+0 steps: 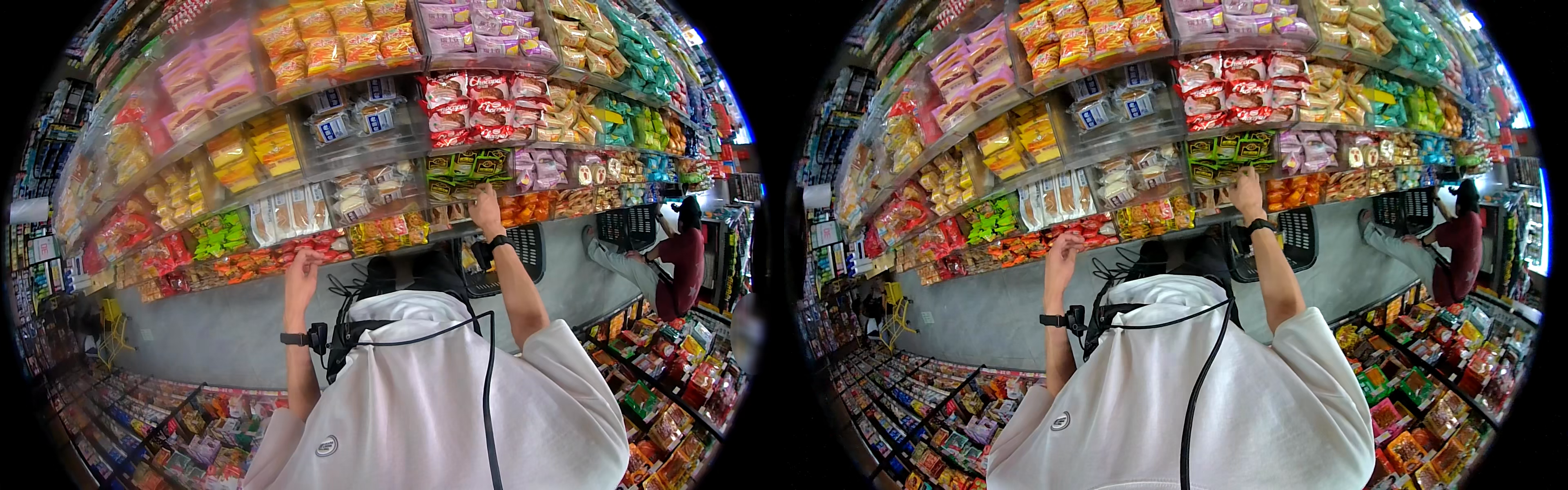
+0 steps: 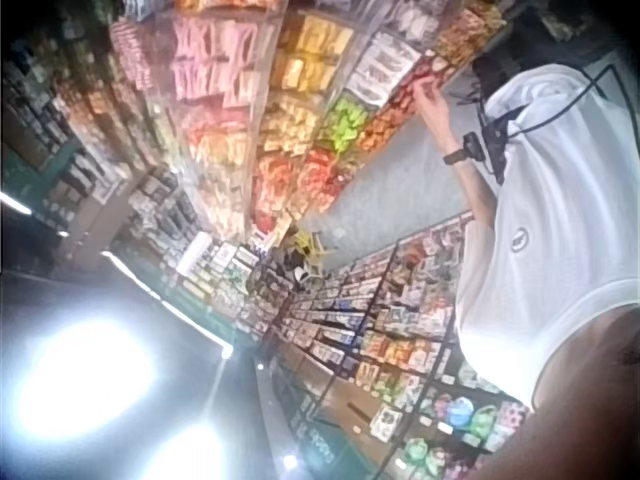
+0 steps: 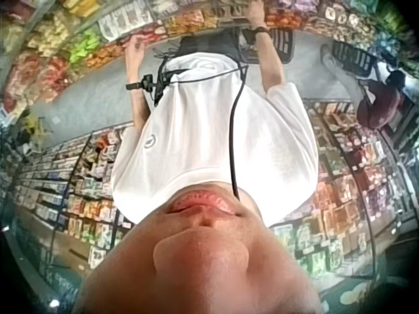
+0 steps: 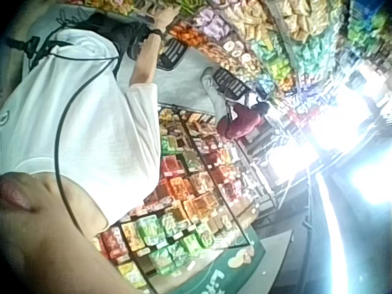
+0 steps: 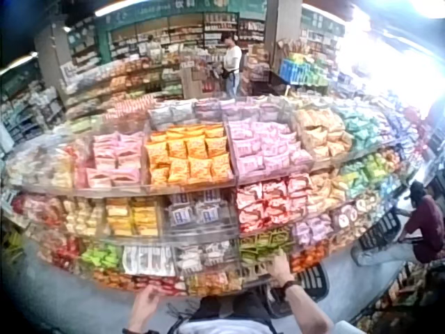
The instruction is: The person is browsing a snack aisle in a supermarket, picking up various packaged snacks, inspecting them, and placing them back on the shelves.
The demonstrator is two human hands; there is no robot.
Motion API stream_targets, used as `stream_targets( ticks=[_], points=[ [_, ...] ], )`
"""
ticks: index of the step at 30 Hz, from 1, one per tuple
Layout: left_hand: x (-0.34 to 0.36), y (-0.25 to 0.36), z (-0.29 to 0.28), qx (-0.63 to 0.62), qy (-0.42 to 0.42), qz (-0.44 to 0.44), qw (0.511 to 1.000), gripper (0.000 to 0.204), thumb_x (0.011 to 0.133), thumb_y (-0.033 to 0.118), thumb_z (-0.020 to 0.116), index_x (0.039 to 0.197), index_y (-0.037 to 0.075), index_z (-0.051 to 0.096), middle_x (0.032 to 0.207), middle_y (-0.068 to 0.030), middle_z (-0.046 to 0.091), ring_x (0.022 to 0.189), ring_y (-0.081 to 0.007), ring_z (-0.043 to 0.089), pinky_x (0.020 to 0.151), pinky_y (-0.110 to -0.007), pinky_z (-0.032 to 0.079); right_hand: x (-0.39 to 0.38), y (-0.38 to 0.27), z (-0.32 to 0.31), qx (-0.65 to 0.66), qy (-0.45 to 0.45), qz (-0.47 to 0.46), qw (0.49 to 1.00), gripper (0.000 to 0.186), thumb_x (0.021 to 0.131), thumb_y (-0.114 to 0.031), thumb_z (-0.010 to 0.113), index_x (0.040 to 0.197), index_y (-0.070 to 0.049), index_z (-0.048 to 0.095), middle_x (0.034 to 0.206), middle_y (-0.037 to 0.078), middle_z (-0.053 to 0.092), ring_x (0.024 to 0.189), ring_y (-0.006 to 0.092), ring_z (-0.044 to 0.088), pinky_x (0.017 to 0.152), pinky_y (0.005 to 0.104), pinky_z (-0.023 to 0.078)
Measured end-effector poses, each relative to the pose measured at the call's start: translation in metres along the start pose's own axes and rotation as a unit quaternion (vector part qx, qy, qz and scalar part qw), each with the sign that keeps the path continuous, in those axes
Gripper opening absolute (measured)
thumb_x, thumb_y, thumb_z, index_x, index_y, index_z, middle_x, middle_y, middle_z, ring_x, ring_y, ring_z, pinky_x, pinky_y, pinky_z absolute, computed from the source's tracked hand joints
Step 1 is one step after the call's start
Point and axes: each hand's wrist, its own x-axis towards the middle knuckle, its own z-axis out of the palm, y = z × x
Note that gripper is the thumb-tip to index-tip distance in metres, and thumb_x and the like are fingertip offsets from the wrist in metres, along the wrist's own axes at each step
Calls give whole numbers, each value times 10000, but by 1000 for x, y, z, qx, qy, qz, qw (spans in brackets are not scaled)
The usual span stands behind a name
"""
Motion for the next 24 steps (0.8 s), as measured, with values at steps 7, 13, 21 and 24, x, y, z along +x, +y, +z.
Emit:
stream_targets(
  ticks=[7, 13, 21, 24],
  points=[
    [8, 15, -11, 14, -11, 13, 1000, 222, 1025, -85, 609, 1195, 31, 690, 1119, -98, 806, 1037, -208, 792, 921, -340, 594, -8, 10, 4, -54, 0, -11, 998, 358, 958, -92, 724, 1296, 20, 762, 1438, 205, 639, 1321, 441, 579, 1156, 506, 511],
    [21, 47, -32, 34, -29, 43, 998, 153, 1064, -17, 628, 1193, 26, 699, 1139, -102, 812, 1017, -194, 778, 905, -337, 599, -47, -22, -71, 34, 127, -37, 991, 329, 919, -34, 694, 1227, 65, 753, 1357, 214, 676, 1251, 447, 597, 1095, 517, 524],
    [41, 152, -37, 51, -133, 139, 980, 286, 1085, 7, 622, 1352, 50, 715, 1230, -112, 797, 1141, -214, 754, 1021, -360, 570, -108, -180, -232, 302, 74, -50, 949, 366, 1004, 37, 666, 1362, 14, 740, 1323, 104, 692, 1191, 211, 698, 1045, 321, 536],
    [38, 202, -29, 26, -174, 168, 970, 487, 1050, 41, 693, 1530, 88, 625, 1327, -101, 774, 1218, -237, 735, 1075, -384, 547, -126, -230, -268, 421, 23, -164, 892, 417, 984, 77, 664, 1390, 12, 737, 1301, 99, 678, 1069, 149, 696, 890, 289, 561]
  ],
)
